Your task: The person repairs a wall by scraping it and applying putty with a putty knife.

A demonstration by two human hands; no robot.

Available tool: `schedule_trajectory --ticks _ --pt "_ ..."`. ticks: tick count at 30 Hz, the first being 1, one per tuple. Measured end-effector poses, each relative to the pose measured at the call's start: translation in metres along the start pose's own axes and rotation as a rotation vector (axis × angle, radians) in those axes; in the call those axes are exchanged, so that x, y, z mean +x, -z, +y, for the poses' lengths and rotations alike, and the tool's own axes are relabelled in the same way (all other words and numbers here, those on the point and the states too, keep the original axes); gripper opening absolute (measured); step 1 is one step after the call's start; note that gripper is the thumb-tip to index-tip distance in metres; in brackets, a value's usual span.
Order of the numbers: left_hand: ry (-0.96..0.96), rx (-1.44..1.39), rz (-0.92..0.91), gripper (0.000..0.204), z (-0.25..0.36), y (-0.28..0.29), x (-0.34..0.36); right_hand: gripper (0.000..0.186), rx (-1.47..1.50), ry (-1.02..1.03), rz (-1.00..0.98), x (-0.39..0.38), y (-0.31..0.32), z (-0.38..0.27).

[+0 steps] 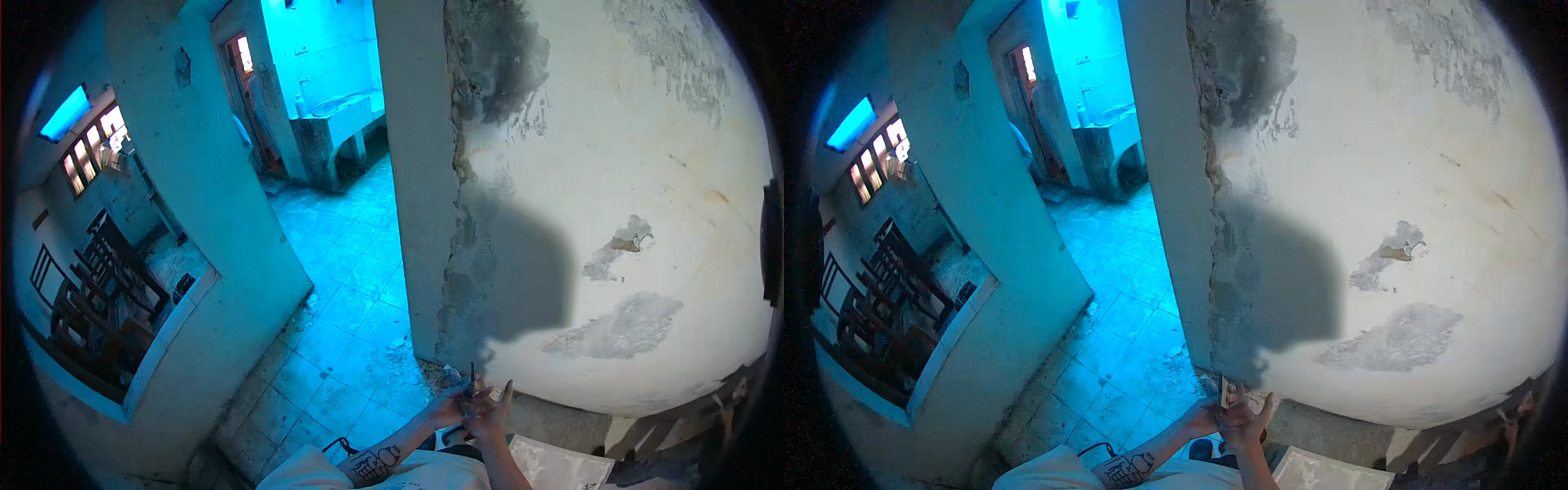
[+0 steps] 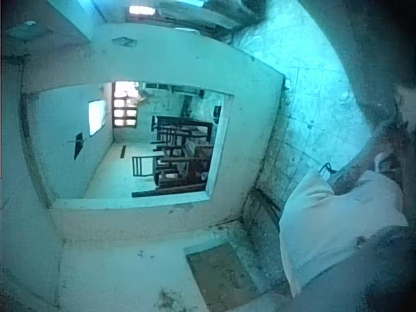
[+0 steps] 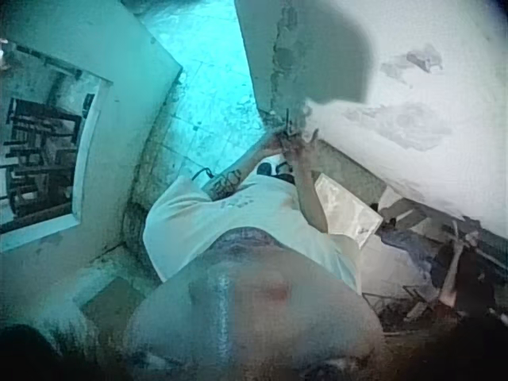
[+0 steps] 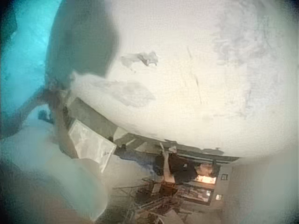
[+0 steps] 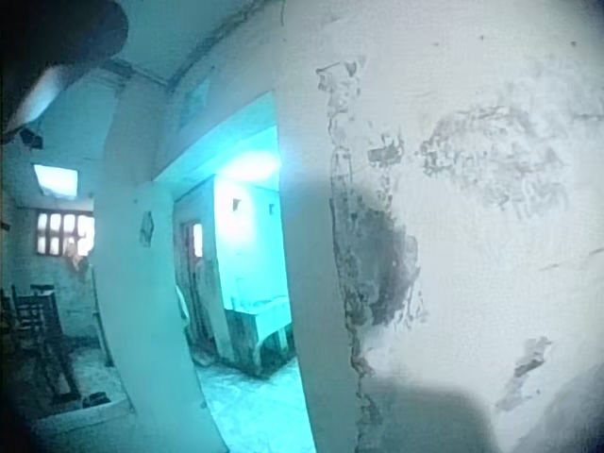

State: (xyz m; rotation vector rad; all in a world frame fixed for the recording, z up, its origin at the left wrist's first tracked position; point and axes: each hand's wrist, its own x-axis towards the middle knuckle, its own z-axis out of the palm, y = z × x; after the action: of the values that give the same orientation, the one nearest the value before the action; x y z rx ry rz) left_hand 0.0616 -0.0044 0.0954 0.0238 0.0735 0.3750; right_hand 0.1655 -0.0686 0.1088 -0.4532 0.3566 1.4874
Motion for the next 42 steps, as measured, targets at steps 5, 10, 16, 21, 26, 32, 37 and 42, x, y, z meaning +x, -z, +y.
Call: schedule_trajectory --ticks 5,10,16,21,26,32,37,42 --pt "0.052 0.018 0.02 0.03 -0.006 0.009 -0.001 0.087 -0.023 0.039 -0.043 0.0 0.007 -0.017" --pt "0.039 -0.084 0.012 0.028 -0.011 0.009 0.013 0.078 -0.17 0.0 -0.153 0.007 0.009 -0.002" --pt "0.05 -0.164 -0.01 0.027 -0.01 0.018 0.021 0.077 0.083 0.156 0.22 0.016 0.004 0.008" --pt "0.039 -0.045 0.034 0.033 -0.003 0.027 0.005 0.077 0.081 -0.062 -0.3 0.007 -0.008 -0.022" --pt "0.041 -0.041 0.193 0.032 0.004 0.032 0.014 0.077 0.131 0.07 0.19 0.026 -0.008 0.02" --pt "0.111 0.255 0.277 0.033 0.009 0.024 0.001 0.075 0.13 -0.043 -0.191 0.024 0.02 0.001" --pt "0.011 0.345 0.264 0.027 0.009 0.008 -0.018 0.074 0.072 0.108 -0.203 -0.001 -0.001 -0.035" --pt "-0.148 0.347 0.392 0.022 0.016 0.023 -0.016 0.067 -0.289 0.175 -0.09 -0.02 -0.012 -0.042"
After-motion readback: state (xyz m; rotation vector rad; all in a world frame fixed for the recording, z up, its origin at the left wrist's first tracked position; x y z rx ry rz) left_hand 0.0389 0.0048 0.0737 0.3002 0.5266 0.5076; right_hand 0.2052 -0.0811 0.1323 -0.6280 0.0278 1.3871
